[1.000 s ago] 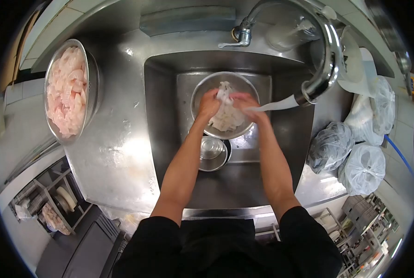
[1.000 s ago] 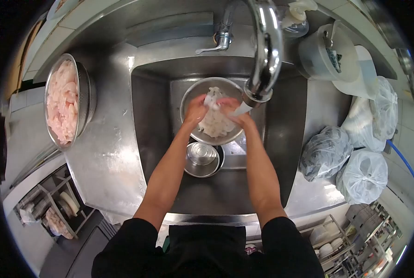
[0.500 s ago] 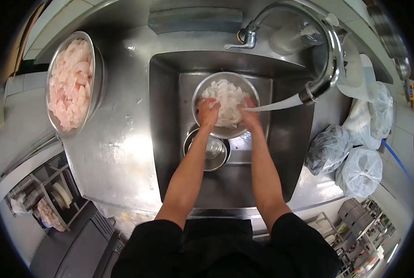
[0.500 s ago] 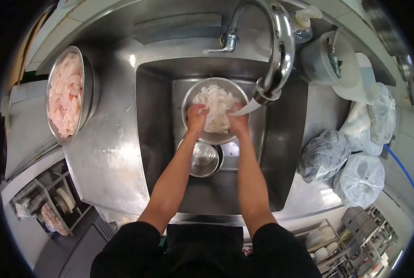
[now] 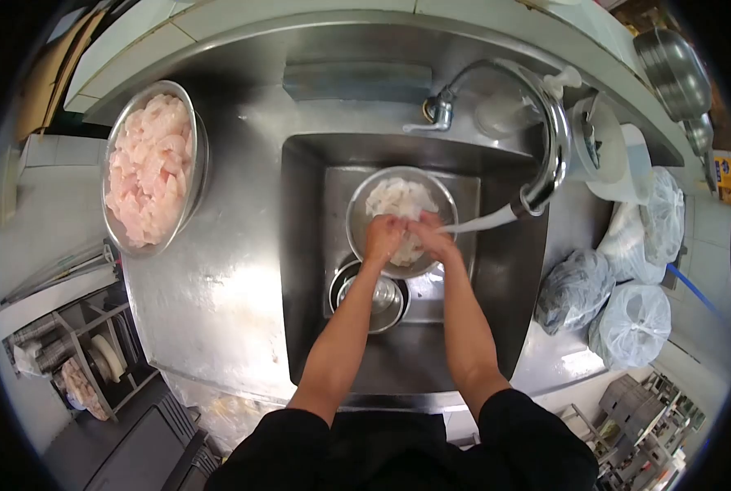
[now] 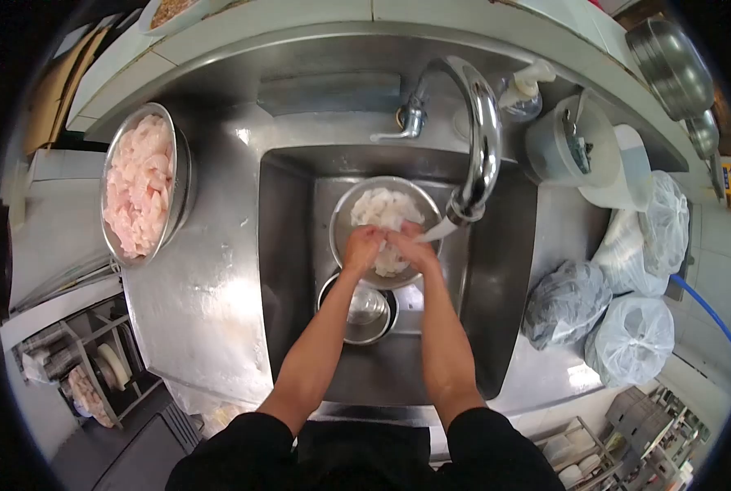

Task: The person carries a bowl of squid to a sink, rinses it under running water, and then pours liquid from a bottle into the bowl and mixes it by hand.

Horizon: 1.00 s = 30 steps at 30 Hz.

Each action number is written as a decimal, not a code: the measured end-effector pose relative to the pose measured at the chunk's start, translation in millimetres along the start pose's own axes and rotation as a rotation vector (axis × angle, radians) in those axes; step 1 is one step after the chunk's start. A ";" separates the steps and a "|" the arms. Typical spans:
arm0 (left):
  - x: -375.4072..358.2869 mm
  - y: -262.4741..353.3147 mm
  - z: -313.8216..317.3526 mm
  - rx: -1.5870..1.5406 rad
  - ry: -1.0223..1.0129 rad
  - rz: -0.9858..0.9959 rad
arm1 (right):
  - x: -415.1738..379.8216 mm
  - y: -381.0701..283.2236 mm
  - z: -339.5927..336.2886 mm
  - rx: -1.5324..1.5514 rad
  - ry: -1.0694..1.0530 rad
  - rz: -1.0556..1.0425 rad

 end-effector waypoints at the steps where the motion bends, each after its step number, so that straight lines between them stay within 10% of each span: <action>1: -1.6 16.9 -7.1 0.005 0.008 0.011 | -30.4 -48.7 19.7 -0.072 -0.209 -0.002; 3: -17.9 76.9 -36.6 0.269 0.325 0.259 | -26.1 -75.4 1.4 -0.260 -0.103 -0.113; 7: 38.6 18.4 -12.1 0.360 0.469 0.105 | 37.3 -79.0 -1.7 -0.503 0.313 -0.432; 9: 69.1 -16.8 4.2 0.351 0.339 0.013 | 68.9 -52.8 32.3 -0.253 0.076 -0.384; 11: 80.2 -57.7 31.6 -0.466 0.067 -0.198 | 36.8 -78.3 33.6 -0.026 -0.109 -0.526; 13: 41.7 -4.9 7.0 -0.250 -0.031 -0.171 | 25.6 -85.6 36.8 -0.810 -0.085 -0.625; 16: 4.9 53.6 -1.5 0.370 -0.049 0.457 | -30.3 -107.0 9.9 -0.760 -0.002 -0.652; 19: -32.8 65.9 -34.7 0.585 0.394 0.346 | 5.4 -53.2 -20.8 -0.496 0.236 -0.394; 24: 4.2 -10.4 -0.3 0.118 0.266 0.130 | 43.9 29.8 13.8 -0.079 0.271 -0.102; 26: -4.6 30.7 -4.4 0.226 -0.073 0.203 | 12.2 -30.9 25.2 -0.165 -0.028 -0.352; 30: -27.0 19.8 -40.9 0.073 0.226 0.227 | -29.9 -46.8 -12.1 -0.153 0.063 -0.213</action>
Point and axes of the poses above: each hand's wrist, its own x-axis towards the middle knuckle, its own z-axis out of the palm, y = z × x, the point moved 10 cm from there along x, towards the middle knuckle, and after that the axes turned 3 degrees about z, right-handed, at the moved point
